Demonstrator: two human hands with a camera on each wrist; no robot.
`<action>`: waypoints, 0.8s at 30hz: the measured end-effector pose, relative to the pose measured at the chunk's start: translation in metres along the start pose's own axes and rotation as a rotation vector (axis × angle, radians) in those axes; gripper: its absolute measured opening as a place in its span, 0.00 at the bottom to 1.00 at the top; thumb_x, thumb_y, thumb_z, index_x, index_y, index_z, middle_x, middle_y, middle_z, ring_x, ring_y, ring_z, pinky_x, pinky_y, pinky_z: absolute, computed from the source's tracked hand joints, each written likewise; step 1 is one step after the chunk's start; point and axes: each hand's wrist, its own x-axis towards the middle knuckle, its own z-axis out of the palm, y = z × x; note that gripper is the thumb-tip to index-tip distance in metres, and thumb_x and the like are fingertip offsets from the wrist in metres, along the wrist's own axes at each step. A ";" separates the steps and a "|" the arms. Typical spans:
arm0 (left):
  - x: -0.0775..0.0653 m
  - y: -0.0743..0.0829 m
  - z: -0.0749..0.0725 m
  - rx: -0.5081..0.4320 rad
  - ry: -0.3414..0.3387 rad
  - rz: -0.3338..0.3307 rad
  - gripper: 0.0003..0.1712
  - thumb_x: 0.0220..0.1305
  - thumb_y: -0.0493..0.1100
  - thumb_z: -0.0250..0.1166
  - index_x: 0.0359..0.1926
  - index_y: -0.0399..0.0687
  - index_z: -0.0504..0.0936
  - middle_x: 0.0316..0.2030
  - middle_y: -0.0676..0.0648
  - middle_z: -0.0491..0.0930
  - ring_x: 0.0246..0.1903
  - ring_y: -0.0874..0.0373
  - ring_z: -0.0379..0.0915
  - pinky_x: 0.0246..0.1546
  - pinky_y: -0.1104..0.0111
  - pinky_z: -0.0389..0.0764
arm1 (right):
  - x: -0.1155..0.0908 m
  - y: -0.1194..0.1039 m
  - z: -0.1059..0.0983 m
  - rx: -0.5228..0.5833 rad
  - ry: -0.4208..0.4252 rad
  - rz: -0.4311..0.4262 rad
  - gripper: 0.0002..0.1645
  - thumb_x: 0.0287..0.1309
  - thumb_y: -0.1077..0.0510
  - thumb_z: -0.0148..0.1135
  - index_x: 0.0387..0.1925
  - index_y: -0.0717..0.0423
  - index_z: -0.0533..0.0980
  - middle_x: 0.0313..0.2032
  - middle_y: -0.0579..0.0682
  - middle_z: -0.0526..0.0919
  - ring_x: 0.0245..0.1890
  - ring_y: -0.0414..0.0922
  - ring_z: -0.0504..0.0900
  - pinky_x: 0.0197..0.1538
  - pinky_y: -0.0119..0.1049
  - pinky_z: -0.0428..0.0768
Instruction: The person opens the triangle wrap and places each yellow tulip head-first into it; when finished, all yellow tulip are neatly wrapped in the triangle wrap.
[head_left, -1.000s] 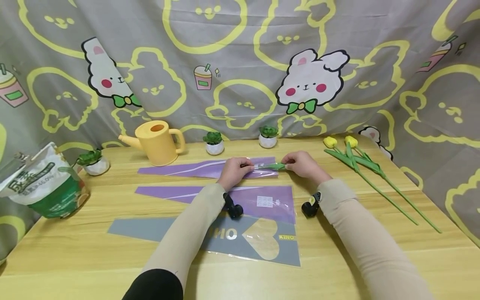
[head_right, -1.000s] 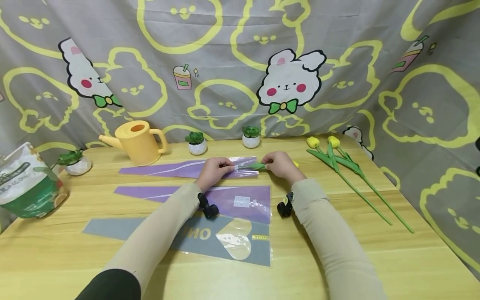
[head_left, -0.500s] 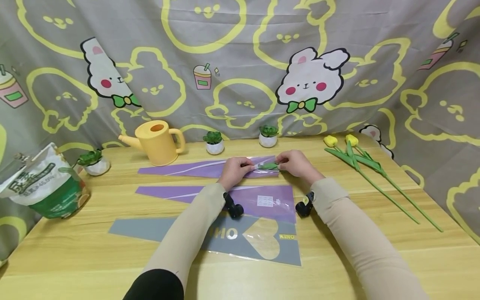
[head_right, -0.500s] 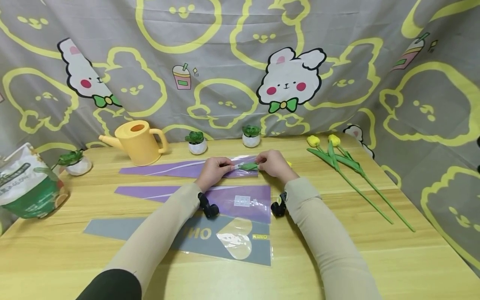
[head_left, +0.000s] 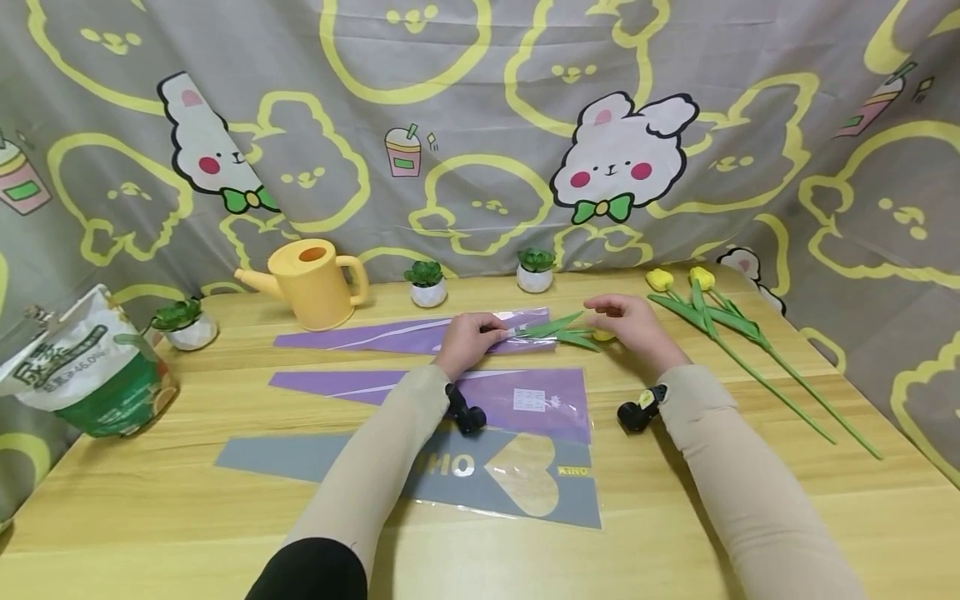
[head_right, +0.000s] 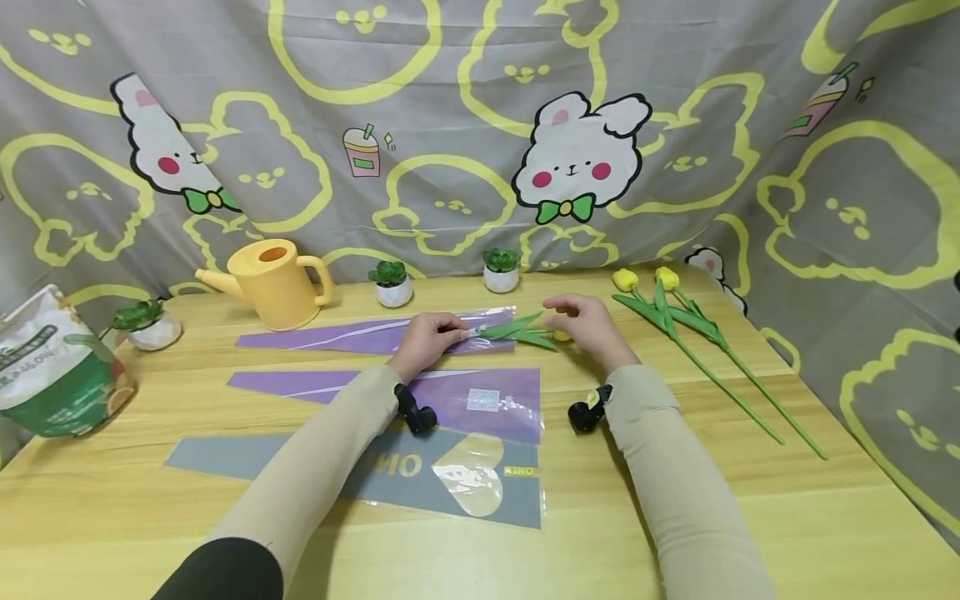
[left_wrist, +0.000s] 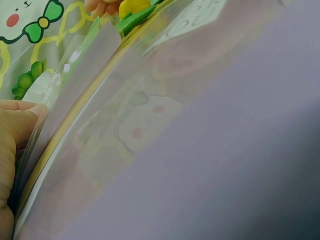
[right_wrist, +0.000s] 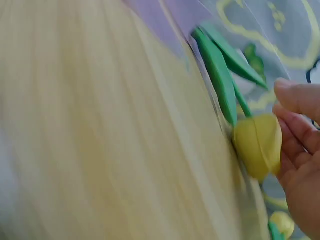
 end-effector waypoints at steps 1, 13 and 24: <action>0.000 0.000 0.000 0.001 -0.003 -0.001 0.05 0.57 0.44 0.67 0.31 0.49 0.86 0.33 0.52 0.84 0.38 0.58 0.78 0.46 0.64 0.74 | -0.001 0.003 -0.002 0.015 -0.001 0.005 0.24 0.60 0.56 0.59 0.57 0.60 0.71 0.54 0.59 0.73 0.52 0.51 0.70 0.54 0.41 0.68; 0.000 0.000 0.003 -0.002 -0.016 -0.007 0.04 0.57 0.43 0.67 0.31 0.49 0.86 0.34 0.52 0.84 0.39 0.57 0.77 0.47 0.64 0.74 | -0.013 0.023 -0.019 0.132 -0.078 0.040 0.26 0.64 0.65 0.47 0.63 0.65 0.62 0.64 0.62 0.63 0.63 0.55 0.60 0.64 0.49 0.57; 0.003 0.005 0.001 0.031 -0.039 -0.046 0.04 0.57 0.43 0.67 0.32 0.49 0.86 0.35 0.51 0.84 0.41 0.56 0.77 0.48 0.63 0.73 | -0.014 0.025 -0.015 0.057 0.010 0.044 0.22 0.64 0.62 0.51 0.58 0.63 0.69 0.58 0.62 0.70 0.58 0.53 0.66 0.57 0.39 0.66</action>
